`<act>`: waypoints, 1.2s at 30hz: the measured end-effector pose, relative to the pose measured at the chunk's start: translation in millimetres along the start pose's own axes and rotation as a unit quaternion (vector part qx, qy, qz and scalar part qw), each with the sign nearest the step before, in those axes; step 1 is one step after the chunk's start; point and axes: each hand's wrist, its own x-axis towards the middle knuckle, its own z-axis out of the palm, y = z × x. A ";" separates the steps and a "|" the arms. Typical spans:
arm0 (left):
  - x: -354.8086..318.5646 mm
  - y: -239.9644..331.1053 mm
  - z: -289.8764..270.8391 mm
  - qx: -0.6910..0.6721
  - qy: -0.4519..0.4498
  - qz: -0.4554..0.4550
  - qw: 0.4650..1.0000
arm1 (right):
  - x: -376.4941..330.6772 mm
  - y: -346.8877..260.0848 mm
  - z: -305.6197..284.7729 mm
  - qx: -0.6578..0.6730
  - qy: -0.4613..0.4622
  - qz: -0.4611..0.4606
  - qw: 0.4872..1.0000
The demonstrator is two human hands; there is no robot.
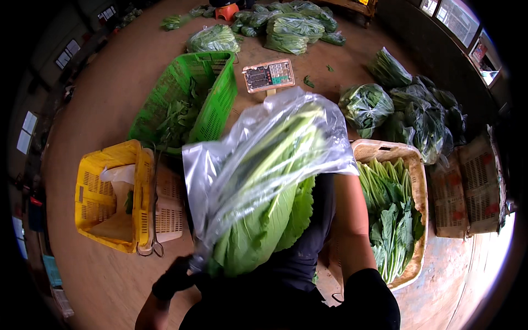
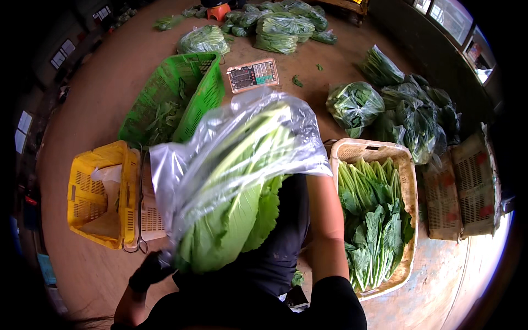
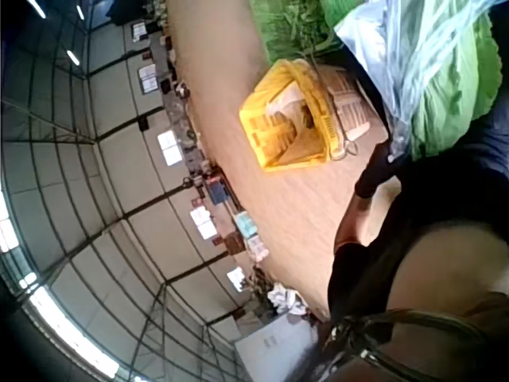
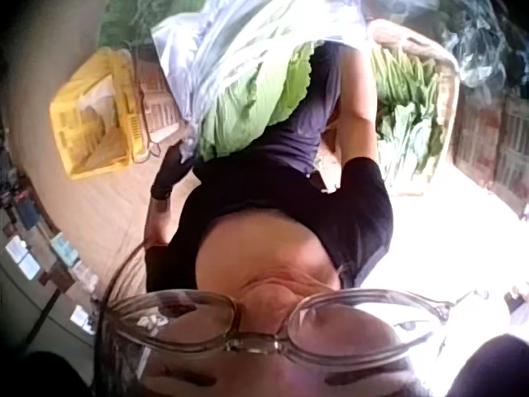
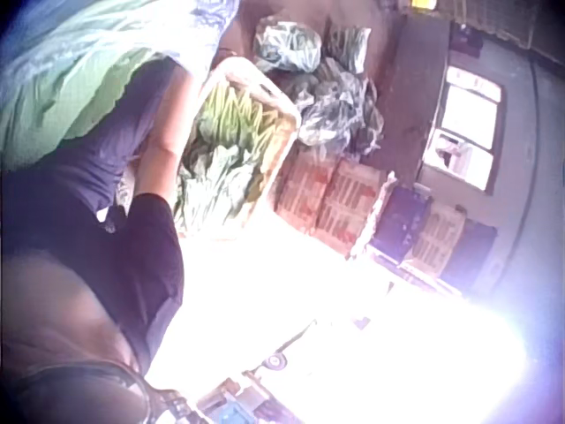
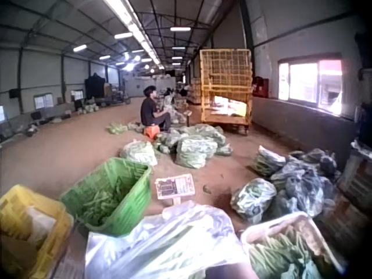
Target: The person puts leafy green vegetables from a plastic crate into a plastic bag, weighs the bag on a digital scale, and ties the bag closed by hand.
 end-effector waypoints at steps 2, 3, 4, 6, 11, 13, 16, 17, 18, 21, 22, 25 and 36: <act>-3.7 18.3 -14.0 -0.020 -0.105 0.025 0.994 | -33.2 -18.9 -5.5 -0.057 0.011 -0.002 0.998; 0.6 30.4 -27.0 -0.035 -0.138 0.031 0.989 | -47.9 -27.4 -4.9 -0.078 0.015 -0.004 0.997; -2.6 25.2 -48.6 -0.031 -0.127 0.014 0.991 | -60.9 -25.5 0.9 -0.087 0.016 -0.003 0.996; 44.5 41.4 -74.0 0.076 0.073 0.146 0.984 | -87.9 -59.7 -4.8 -0.154 0.041 -0.020 0.987; 174.4 44.5 -73.8 0.214 0.123 0.217 0.944 | -125.5 -83.7 -14.3 -0.233 0.108 -0.045 0.965; 183.2 10.8 -84.2 0.157 0.126 0.162 0.966 | -131.6 -89.2 -15.8 -0.259 0.131 -0.055 0.955; 188.1 -32.7 -100.2 -0.037 0.200 0.122 0.971 | -134.1 -102.1 -20.9 -0.307 0.161 -0.067 0.935; 198.4 -54.6 -99.3 -0.099 0.202 0.098 0.969 | -133.4 -115.2 -22.0 -0.334 0.171 -0.074 0.924; 197.0 -62.4 -96.7 -0.001 0.225 0.158 0.961 | -131.2 -116.5 -24.9 -0.345 0.178 -0.076 0.919; 183.4 -65.5 -65.3 -0.066 0.264 0.178 0.946 | -122.8 -121.1 -34.1 -0.387 0.191 -0.086 0.898; 169.8 -69.2 -61.3 -0.133 0.229 0.171 0.949 | -116.8 -123.3 -34.6 -0.402 0.193 -0.090 0.891; 144.6 -50.6 -42.7 -0.187 0.254 0.264 0.912 | -98.3 -132.6 -37.9 -0.450 0.194 -0.102 0.866; 168.7 -57.4 -56.2 -0.220 0.171 0.121 0.953 | -28.4 -101.7 -33.3 -0.527 0.144 -0.076 0.834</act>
